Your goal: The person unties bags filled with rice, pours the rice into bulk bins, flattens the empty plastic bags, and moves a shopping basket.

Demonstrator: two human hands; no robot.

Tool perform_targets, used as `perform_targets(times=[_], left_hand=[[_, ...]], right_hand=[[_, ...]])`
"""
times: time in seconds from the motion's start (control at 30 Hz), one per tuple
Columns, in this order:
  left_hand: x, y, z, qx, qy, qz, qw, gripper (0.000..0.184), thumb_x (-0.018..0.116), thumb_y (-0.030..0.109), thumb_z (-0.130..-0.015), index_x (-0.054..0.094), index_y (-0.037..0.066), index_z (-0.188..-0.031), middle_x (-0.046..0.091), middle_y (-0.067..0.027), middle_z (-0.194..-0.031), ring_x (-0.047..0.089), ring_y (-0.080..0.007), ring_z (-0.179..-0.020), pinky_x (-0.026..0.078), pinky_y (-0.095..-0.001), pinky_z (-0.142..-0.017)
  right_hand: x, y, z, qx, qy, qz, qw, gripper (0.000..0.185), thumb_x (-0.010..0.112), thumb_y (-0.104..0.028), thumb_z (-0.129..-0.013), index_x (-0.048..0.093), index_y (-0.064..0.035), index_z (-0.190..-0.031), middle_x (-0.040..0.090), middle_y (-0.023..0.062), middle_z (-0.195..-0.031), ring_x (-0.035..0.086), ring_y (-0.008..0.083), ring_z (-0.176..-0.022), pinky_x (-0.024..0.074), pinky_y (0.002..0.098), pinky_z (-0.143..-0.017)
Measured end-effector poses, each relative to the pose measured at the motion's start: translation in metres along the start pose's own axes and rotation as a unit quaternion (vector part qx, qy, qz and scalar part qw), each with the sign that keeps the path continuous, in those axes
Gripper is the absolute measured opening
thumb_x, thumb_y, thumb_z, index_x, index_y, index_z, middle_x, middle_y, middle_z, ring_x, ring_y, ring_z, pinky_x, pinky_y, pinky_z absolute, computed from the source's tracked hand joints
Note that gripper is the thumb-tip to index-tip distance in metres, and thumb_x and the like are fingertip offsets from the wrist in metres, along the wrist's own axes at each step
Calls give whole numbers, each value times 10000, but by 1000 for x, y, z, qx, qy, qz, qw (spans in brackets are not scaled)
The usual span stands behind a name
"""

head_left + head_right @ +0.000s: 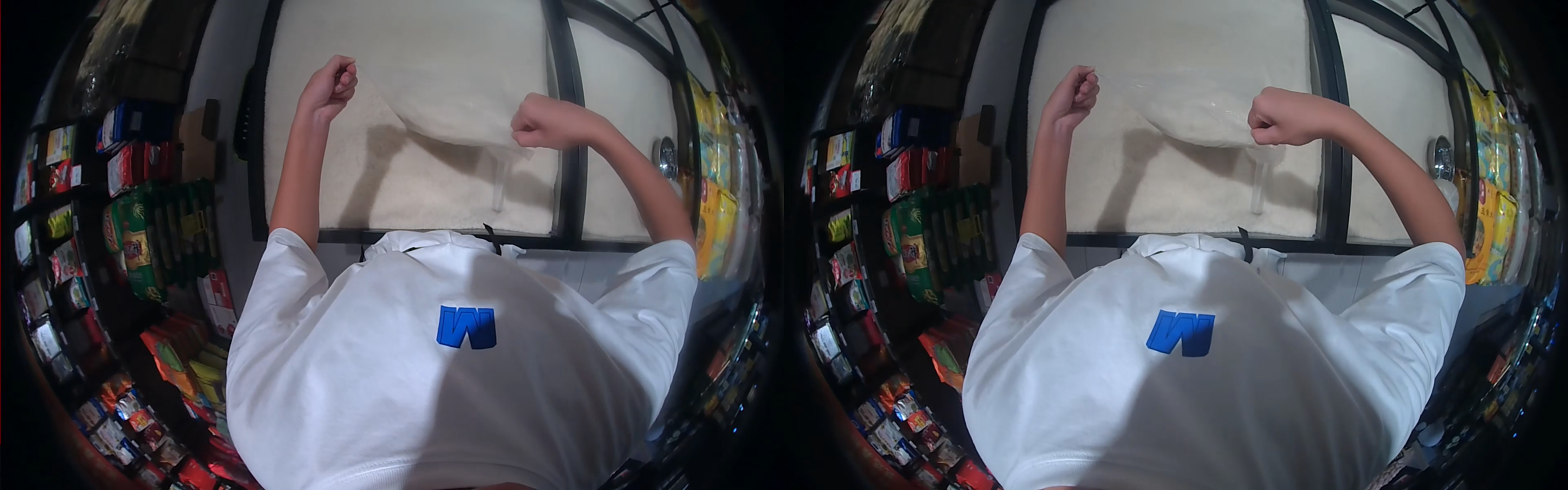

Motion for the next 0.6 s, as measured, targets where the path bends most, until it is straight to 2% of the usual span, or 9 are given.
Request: perform_targets(times=[0.03,0.1,0.13,0.2,0.33,0.37,0.47,0.53,0.6], left_hand=[[-2,3,-4,1,0,0,1000,183,565,141,-824,521,73,-660,422,46,-514,296,-31,-408,224,-187,-375],[-4,8,-12,-37,3,107,994,185,572,124,-818,509,80,-650,405,46,-507,294,-30,-406,223,-177,-367],[-4,14,-16,-35,1,107,994,185,572,124,-818,509,80,-650,405,46,-507,294,-30,-406,223,-177,-367],[-6,29,-26,-22,4,137,990,180,576,110,-812,505,77,-650,408,45,-511,293,-29,-406,214,-173,-360],[-8,46,-56,-21,18,164,986,134,566,88,-807,507,70,-688,416,34,-524,292,-30,-407,202,-169,-349],[-9,49,-63,-17,16,166,986,134,566,88,-807,507,70,-688,416,34,-524,292,-30,-407,202,-169,-349],[-11,54,-83,-21,10,184,983,115,567,78,-804,509,68,-706,419,32,-533,293,-29,-410,199,-166,-346],[-13,58,-91,-22,28,173,984,114,570,80,-802,509,65,-706,419,34,-533,291,-30,-410,201,-165,-346],[-16,63,-102,-18,27,150,988,121,573,92,-803,511,65,-703,420,36,-531,291,-31,-410,206,-165,-348]], right_hand=[[-8,-2,-1,2,0,2,1000,230,500,-97,-700,441,64,-546,335,130,-459,314,212,-424,318,365,-453],[-27,2,-1,25,-1,21,999,233,499,-97,-697,436,70,-547,340,113,-464,320,193,-426,323,353,-454],[-39,0,-1,8,15,7,1000,307,499,-116,-732,321,46,-543,234,103,-492,247,179,-445,273,350,-448],[-62,8,-5,23,36,27,999,312,500,-121,-732,314,43,-543,221,100,-493,240,184,-451,272,349,-449],[-104,13,-19,33,54,114,991,292,508,-95,-730,328,48,-548,246,124,-512,267,197,-460,293,363,-462],[-113,20,-24,30,64,144,987,265,515,-71,-721,361,55,-547,294,153,-520,303,229,-465,312,375,-483],[-135,24,-35,-5,94,256,962,218,501,-44,-704,430,57,-524,356,120,-470,342,197,-432,341,355,-455],[-144,28,-40,-2,99,264,959,214,511,-35,-707,436,61,-532,321,130,-477,312,210,-441,328,364,-467],[-156,45,-49,12,136,291,947,219,518,-50,-718,449,60,-542,367,147,-480,366,241,-449,357,372,-493]])
Point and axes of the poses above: each hand's wrist, its own z-axis away from the middle knuckle, its own x-axis out of the palm, y = z × x, the point moved 7 cm from there along -z, towards the middle knuckle
